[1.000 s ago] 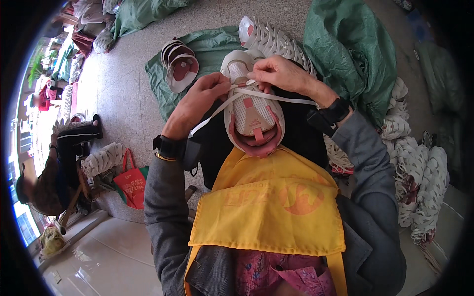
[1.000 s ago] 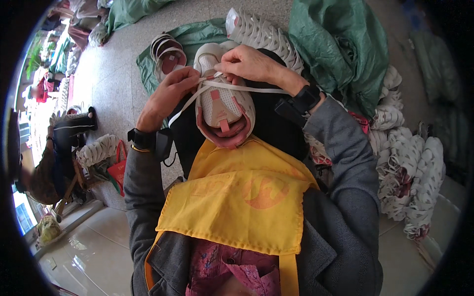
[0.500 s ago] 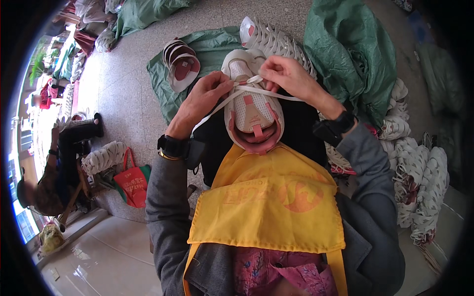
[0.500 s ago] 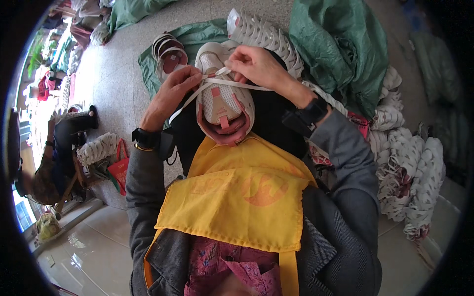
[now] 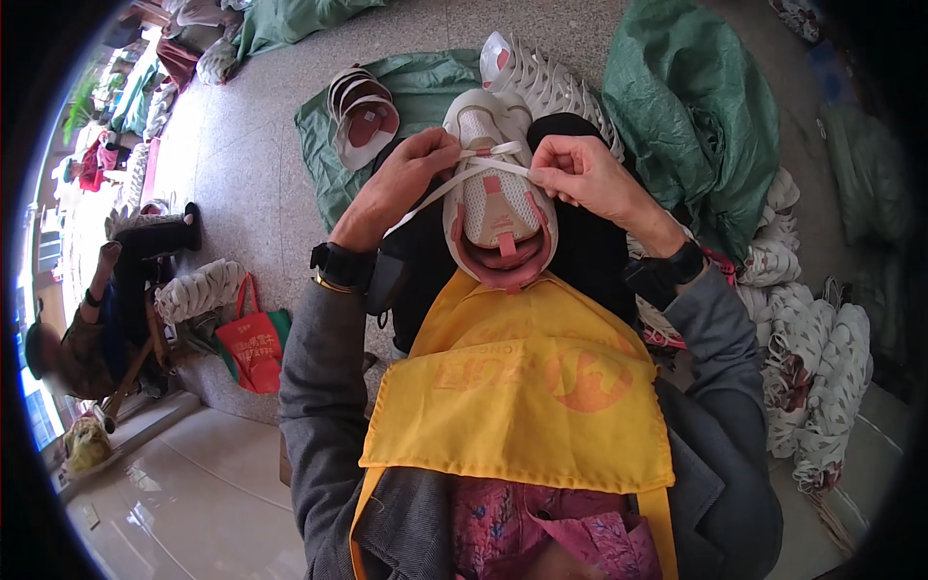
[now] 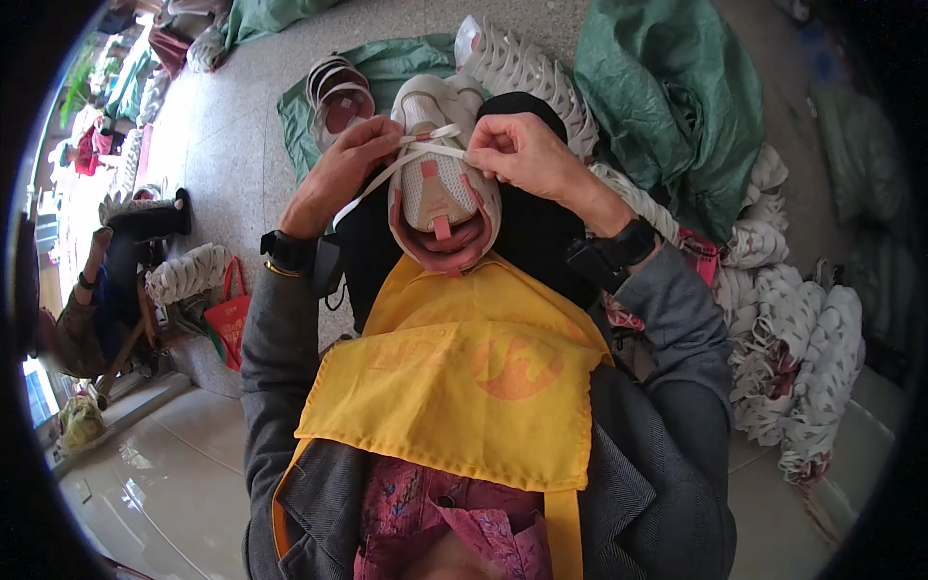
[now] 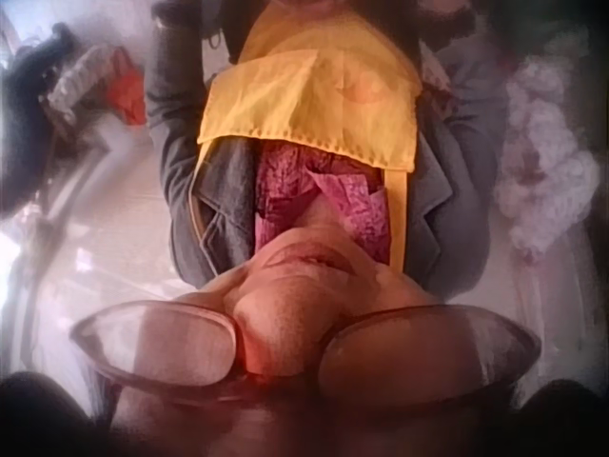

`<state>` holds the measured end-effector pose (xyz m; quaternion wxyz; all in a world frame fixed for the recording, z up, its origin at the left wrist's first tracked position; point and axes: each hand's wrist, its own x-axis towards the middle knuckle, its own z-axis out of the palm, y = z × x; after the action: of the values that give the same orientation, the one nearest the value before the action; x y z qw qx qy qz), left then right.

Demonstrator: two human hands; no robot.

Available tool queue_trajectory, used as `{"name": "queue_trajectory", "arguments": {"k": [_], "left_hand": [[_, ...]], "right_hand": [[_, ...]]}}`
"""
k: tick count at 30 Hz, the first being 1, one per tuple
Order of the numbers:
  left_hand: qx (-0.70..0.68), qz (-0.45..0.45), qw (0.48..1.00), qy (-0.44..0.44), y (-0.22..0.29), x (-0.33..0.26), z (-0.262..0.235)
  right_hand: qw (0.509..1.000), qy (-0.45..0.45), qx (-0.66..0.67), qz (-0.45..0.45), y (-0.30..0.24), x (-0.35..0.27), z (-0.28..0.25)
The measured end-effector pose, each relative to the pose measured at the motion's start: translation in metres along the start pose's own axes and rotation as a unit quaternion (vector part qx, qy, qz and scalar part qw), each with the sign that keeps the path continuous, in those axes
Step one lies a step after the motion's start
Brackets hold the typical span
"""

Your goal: The recorder is lacing a white and pink sneaker while holding it in their lap.

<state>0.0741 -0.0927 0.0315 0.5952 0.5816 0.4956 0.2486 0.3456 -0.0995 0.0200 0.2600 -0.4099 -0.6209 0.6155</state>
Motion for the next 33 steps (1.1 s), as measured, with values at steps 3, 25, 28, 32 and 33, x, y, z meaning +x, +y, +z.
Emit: {"name": "queue_trajectory", "arguments": {"k": [3,25,28,32,33], "left_hand": [[0.017,0.029,0.999,0.001,-0.005,0.002,0.002],[0.164,0.092,0.978,0.090,0.001,-0.014,0.019],[0.121,0.085,0.985,0.092,0.000,-0.015,0.020],[-0.054,0.091,0.991,0.087,-0.003,-0.014,0.022],[-0.098,0.084,0.988,0.084,0.001,-0.018,0.023]], "right_hand": [[1.000,0.006,-0.005,-0.002,-0.002,-0.002,0.001],[0.998,0.044,-0.032,0.032,-0.015,-0.039,-0.004],[0.991,0.101,-0.090,-0.021,-0.020,-0.022,0.018],[0.969,0.143,-0.163,-0.120,-0.012,-0.012,0.029],[0.962,0.144,-0.190,-0.134,-0.014,-0.013,0.028]]}}
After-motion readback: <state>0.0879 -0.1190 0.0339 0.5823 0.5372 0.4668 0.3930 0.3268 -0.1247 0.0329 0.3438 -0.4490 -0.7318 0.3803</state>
